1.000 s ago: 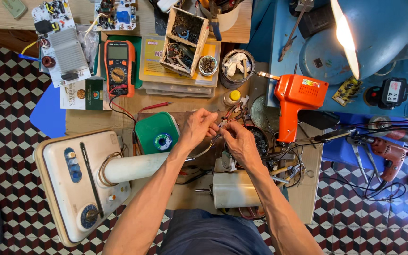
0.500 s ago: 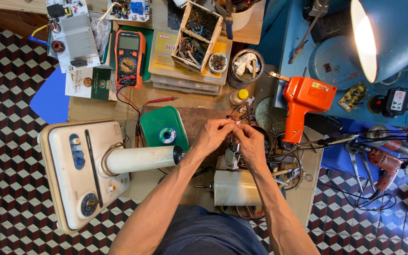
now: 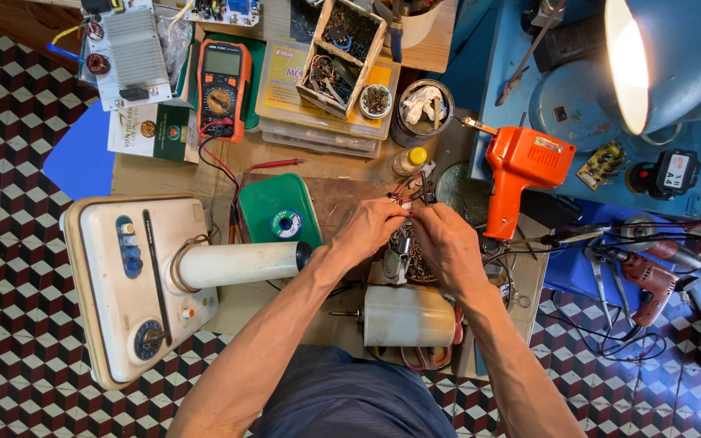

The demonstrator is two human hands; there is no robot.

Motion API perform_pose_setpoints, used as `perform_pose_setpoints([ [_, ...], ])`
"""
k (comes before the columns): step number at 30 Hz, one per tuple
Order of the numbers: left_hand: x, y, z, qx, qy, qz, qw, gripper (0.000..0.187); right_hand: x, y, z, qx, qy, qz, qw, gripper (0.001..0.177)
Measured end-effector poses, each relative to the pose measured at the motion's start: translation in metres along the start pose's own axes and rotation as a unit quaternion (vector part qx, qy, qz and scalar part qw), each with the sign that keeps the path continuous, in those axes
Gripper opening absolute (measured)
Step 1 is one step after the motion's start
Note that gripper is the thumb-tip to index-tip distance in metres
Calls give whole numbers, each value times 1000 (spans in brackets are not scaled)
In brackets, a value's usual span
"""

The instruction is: The person works on a small electronic component at a cluttered workbench. They use a heat gun to apply heat to the component and then manipulate wires and small parts with their hands. The task involves repeated handling of the same small area.

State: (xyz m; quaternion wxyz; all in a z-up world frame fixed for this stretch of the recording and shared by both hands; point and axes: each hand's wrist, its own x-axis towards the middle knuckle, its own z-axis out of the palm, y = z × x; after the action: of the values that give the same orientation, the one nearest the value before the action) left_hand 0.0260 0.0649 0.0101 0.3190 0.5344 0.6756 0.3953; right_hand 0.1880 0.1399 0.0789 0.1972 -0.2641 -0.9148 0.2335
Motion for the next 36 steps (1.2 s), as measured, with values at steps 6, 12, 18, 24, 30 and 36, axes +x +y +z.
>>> perform_pose_setpoints([
  [6, 2, 2, -4, 6, -13, 27, 1000, 13, -1, 10, 3, 32, -24, 36, 999, 14],
  [12, 4, -1, 2, 31, -3, 55, 998, 12, -3, 17, 7, 201, -107, 338, 913, 21],
  [18, 1, -2, 7, 73, 27, 95, 992, 15, -7, 28, 20, 303, -99, 403, 858, 22],
  [24, -5, 4, 6, 75, 31, 44, 996, 12, -6, 20, 17, 336, -83, 423, 838, 23],
  [30, 0, 0, 2, 67, 5, 12, 998, 14, -9, 6, -1, 195, -22, 284, 938, 34],
  [36, 3, -5, 4, 79, -1, 46, 996, 14, -5, 2, -9, 48, -30, 53, 997, 38],
])
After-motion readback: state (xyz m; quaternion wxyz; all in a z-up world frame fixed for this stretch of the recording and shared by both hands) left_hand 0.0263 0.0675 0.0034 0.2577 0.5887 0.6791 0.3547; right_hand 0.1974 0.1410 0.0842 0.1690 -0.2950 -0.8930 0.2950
